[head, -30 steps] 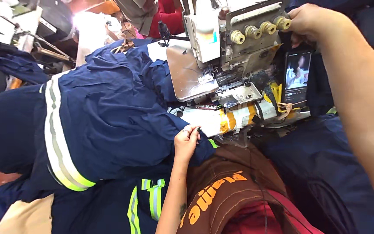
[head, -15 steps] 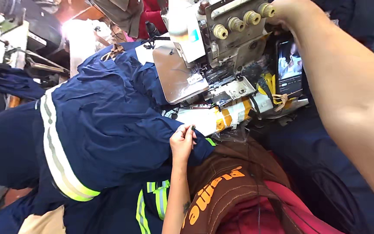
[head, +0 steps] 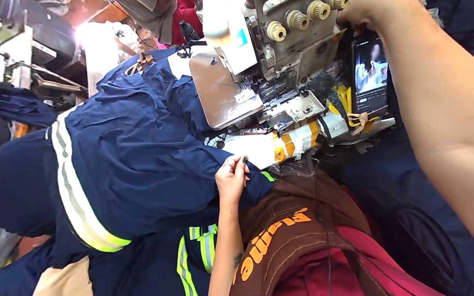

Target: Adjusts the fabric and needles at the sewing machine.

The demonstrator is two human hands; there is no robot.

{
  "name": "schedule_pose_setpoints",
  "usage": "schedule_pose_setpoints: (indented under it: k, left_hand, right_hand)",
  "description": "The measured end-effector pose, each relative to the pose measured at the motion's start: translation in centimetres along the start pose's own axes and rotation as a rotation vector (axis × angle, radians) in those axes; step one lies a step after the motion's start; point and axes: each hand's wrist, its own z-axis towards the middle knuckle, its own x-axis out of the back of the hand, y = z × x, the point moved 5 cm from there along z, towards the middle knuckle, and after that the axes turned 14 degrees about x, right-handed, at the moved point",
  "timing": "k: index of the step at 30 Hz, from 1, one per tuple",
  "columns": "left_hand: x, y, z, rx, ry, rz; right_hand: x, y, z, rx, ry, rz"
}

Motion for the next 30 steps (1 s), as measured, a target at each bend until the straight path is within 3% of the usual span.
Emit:
schedule_pose_setpoints:
  k: [13, 18, 21, 24, 27, 30]
  left_hand:
    - [-0.1, -0.1, 0.3, 0.039, -0.026, -0.010]
    - [-0.1, 0.6, 0.1, 0.055, -0.059, -0.067]
    - [0.3, 3.9, -0.7, -0.152, 0.016, -0.112]
    - [1.3, 10.0, -0.7, -0.471, 0.104, -0.205]
    - [2.0, 17.4, -0.4, -0.741, 0.148, -0.121]
    - [0.3, 22.4, 0.1, -0.862, 0.167, 0.028]
  right_hand:
    - [0.4, -1.7, -0.8, 0.004, -0.037, -0.100]
    - [2.0, -1.1, -2.2, 0.136, 0.156, -0.028]
    - [4.8, -2.4, -9.2, 0.278, 0.432, 0.012]
    - [4.9, -4.5, -18.1, 0.438, 0.771, 0.267]
    - [2.0, -6.8, -23.0, 0.647, 0.785, 0.568]
    - [-0.9, -8.2, -24.9, 0.763, 0.644, 0.736]
